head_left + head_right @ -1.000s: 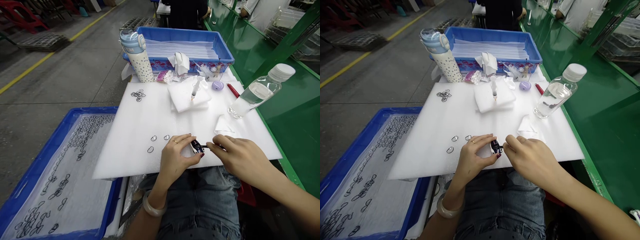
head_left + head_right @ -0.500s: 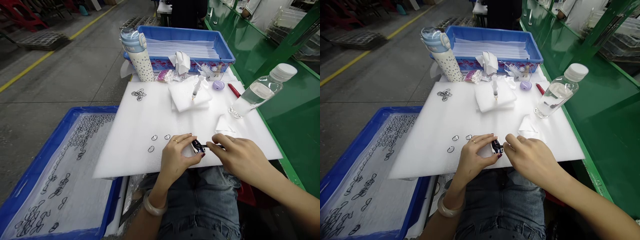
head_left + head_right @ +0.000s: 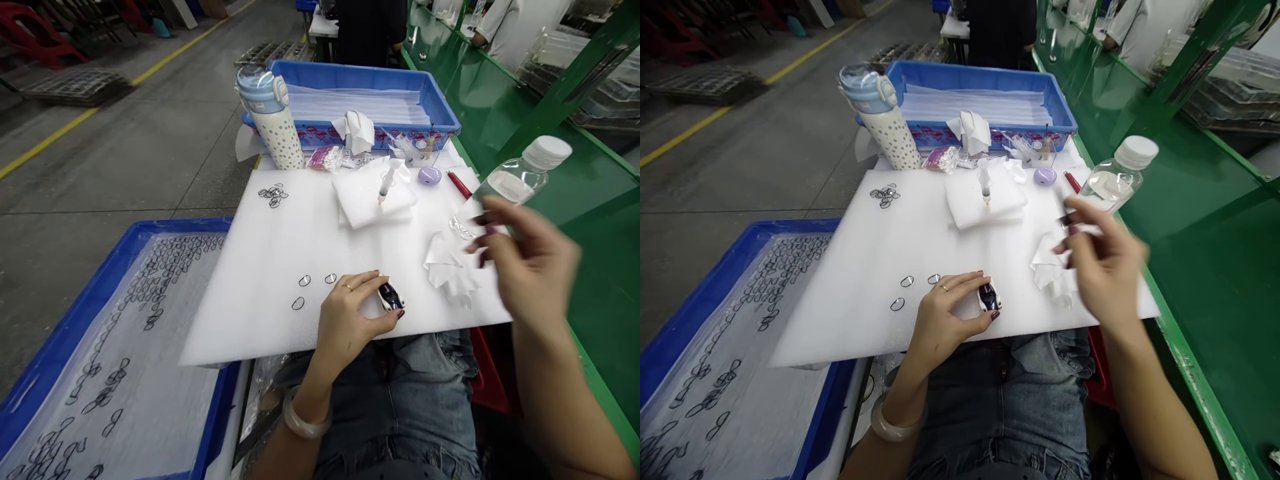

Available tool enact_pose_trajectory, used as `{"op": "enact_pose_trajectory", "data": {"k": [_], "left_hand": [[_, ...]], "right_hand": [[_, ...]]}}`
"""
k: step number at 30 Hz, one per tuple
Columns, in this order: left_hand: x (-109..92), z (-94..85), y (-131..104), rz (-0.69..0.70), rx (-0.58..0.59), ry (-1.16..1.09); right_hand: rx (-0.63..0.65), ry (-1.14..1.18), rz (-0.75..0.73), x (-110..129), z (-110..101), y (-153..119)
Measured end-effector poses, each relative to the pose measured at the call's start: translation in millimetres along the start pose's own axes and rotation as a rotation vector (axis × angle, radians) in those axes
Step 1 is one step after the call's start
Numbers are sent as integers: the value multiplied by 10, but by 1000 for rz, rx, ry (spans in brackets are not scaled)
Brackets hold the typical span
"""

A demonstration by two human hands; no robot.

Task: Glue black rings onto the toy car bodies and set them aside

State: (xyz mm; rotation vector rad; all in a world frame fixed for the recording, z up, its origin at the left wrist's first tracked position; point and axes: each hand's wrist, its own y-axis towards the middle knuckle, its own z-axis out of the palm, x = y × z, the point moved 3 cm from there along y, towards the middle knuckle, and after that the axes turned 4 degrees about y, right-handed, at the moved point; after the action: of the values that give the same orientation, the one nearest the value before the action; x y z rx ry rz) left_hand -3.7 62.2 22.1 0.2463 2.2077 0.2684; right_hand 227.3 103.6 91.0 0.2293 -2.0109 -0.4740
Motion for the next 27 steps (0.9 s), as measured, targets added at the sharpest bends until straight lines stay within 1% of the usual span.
{"op": "enact_pose_trajectory", "data": {"k": [2, 3, 4, 5, 7, 8, 9, 10, 11, 12, 14, 15, 16, 18, 19, 21, 22, 24, 26, 27], "left_hand": [[6, -8, -15, 27, 24, 23], [9, -11, -23, 45, 35, 37], [12, -13, -30, 65, 43, 51], [14, -14, -36, 87, 48, 65], [19, -10, -43, 126, 55, 88], [22, -7, -43, 141, 59, 96], [26, -3, -42, 151, 63, 102], [29, 1, -40, 157, 69, 106], [31, 4, -38, 160, 75, 110], [30, 7, -36, 162, 81, 114], [15, 11, -36, 164, 92, 122], [1, 12, -38, 164, 98, 126], [-17, 12, -41, 165, 104, 128], [-52, 10, -48, 165, 123, 120], [-63, 1, -51, 168, 127, 103], [-53, -49, -54, 170, 98, 60], [-25, -101, -55, 160, 47, 55], [87, -262, -61, 78, -128, 117], [243, -461, -79, -88, -314, 267], [319, -551, -89, -173, -369, 345]], "right_hand": [[163, 102, 180, -152, 312, -11], [233, 134, 235, -196, 425, -19], [255, 152, 252, -214, 484, -20], [223, 151, 237, -212, 486, -9], [40, 84, 160, -175, 359, 43], [-59, 15, 123, -156, 268, 77], [-129, -84, 99, -144, 188, 114], [-161, -210, 95, -147, 132, 152], [-160, -350, 111, -166, 105, 187], [-130, -491, 149, -202, 106, 215], [-31, -734, 251, -300, 168, 238], [7, -815, 289, -347, 208, 234], [28, -854, 297, -385, 243, 224], [-1, -800, 210, -430, 270, 206], [-47, -706, 148, -452, 250, 200], [-122, -394, 92, -540, 157, 200], [-128, -231, 99, -603, 100, 204], [-91, 7, 135, -725, -4, 203], [-42, 99, 131, -785, -98, 172], [-28, 94, 115, -789, -144, 144]]}}
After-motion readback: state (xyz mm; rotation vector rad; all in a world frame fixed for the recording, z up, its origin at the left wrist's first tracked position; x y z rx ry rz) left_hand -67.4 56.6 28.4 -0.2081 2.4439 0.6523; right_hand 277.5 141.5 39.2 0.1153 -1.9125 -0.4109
